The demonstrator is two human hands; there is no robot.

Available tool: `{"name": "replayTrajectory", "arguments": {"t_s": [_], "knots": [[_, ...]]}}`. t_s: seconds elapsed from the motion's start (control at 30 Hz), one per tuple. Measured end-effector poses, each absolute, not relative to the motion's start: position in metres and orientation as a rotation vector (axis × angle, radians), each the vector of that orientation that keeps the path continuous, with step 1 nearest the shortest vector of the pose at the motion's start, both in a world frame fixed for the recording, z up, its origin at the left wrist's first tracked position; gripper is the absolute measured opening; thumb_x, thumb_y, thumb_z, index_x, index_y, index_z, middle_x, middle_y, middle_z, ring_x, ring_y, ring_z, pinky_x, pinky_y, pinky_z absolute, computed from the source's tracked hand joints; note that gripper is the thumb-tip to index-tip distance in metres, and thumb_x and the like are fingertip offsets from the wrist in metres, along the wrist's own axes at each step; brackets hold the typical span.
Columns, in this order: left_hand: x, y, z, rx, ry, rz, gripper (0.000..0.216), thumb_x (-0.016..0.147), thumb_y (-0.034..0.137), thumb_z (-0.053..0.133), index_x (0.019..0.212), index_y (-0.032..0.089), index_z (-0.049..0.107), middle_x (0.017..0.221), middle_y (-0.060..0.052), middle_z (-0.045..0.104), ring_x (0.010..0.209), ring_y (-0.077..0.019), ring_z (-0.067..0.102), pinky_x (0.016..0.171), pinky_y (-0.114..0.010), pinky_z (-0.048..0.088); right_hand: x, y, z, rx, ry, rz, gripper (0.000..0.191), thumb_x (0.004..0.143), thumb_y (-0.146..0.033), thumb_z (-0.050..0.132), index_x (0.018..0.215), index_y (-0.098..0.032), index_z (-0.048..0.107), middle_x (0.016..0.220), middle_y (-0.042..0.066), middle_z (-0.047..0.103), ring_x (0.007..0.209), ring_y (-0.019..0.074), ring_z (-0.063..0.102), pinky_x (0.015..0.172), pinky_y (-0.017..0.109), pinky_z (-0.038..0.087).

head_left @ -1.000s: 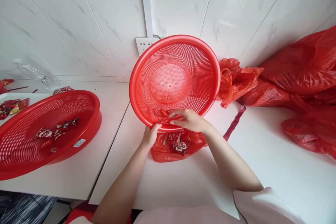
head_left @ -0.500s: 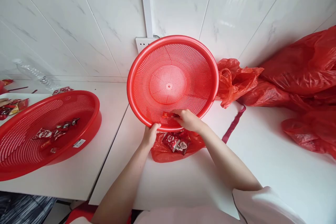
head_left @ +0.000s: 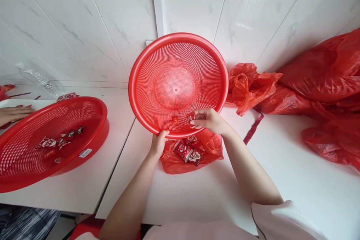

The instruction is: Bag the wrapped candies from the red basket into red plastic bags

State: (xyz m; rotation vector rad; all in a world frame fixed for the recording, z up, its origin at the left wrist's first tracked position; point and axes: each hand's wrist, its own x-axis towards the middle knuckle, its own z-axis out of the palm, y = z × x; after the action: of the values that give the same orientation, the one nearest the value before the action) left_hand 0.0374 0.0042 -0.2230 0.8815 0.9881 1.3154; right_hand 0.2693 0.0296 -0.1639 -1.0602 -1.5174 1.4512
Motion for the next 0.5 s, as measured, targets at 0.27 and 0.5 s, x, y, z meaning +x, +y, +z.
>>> {"name": "replayTrajectory", "arguments": {"t_s": [0.27,0.5], "knots": [[0.038,0.003,-0.224,0.882,0.996,1.289,0.011,0.072,0.025,0.062,0.079,0.018,0.059,0.082,-0.003,0.064,0.077,-0.0199,0.064,0.066,-0.03,0.05,0.277,0.016,-0.141,-0.943,-2.207,1.541,0.03,0.086,-0.045,0.062,0.093,-0.017,0.07,0.084,0.003,0.072,0.077,0.016,0.069,0.072,0.028,0.054],[0.043,0.001,-0.219,0.849,0.995,1.235,0.025,0.068,0.024,0.063,0.092,0.018,0.065,0.091,-0.005,0.068,0.08,-0.023,0.066,0.066,-0.032,0.052,0.249,0.021,-0.166,-1.221,-2.121,0.808,0.036,0.092,-0.045,0.054,0.117,-0.021,0.065,0.118,0.009,0.068,0.104,0.0234,0.065,0.092,0.038,0.05]]}}
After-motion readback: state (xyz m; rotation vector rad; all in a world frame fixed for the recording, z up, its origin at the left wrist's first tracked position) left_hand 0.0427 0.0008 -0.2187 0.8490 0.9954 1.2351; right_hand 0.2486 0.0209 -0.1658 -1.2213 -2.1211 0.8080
